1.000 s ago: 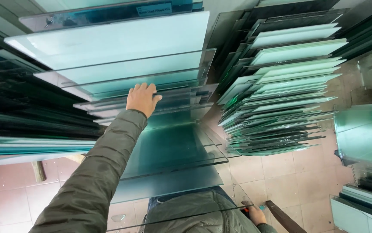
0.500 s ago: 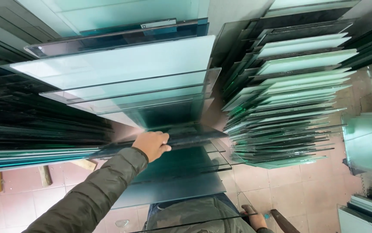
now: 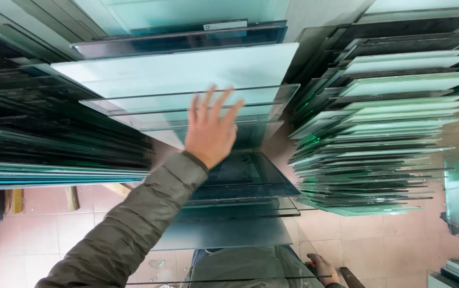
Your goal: Measuring and marking a glass sheet on a workbench followed by sorting through a large vertical inventory of glass panels.
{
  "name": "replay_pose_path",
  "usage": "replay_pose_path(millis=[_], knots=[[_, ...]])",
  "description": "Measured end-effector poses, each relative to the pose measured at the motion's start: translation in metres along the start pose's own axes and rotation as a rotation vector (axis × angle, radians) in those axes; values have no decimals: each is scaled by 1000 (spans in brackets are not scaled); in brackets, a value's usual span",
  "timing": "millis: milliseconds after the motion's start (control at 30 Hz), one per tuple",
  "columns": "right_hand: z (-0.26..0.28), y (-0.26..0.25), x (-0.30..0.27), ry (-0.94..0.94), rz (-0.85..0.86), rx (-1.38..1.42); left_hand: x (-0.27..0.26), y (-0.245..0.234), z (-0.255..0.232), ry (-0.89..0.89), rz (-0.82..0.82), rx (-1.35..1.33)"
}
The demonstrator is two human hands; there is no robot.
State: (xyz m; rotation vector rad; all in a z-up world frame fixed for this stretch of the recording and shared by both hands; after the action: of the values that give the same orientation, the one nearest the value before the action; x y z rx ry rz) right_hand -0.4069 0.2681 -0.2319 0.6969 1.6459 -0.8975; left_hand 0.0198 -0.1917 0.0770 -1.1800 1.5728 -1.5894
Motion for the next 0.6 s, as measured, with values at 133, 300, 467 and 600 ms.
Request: replay_pose_path(millis=[133,300,467,600], knots=[[8,-12,-30,38,-57,278,17,-13,32,-72,-149,-26],[-31,1,42,-319,-96,-273,21,12,53,-51,-42,-193],[-44,0,64,-301,-94,-282,29,15,54,-87,-66,-204],[-55,5,70,-265,-79,-258,19,6,51,-55,-16,-337]])
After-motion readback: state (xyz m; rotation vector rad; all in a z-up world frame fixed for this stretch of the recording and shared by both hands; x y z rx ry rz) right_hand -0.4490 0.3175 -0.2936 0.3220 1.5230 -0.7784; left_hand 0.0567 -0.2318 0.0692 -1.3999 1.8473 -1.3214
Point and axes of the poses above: each hand's wrist, its own x-axis towards the middle knuckle, its own y-axis out of the palm, z = x × y, the point moved 3 cm from there along x, towards the middle knuckle, and after that the axes turned 3 degrees about z, right-handed, at the moved point
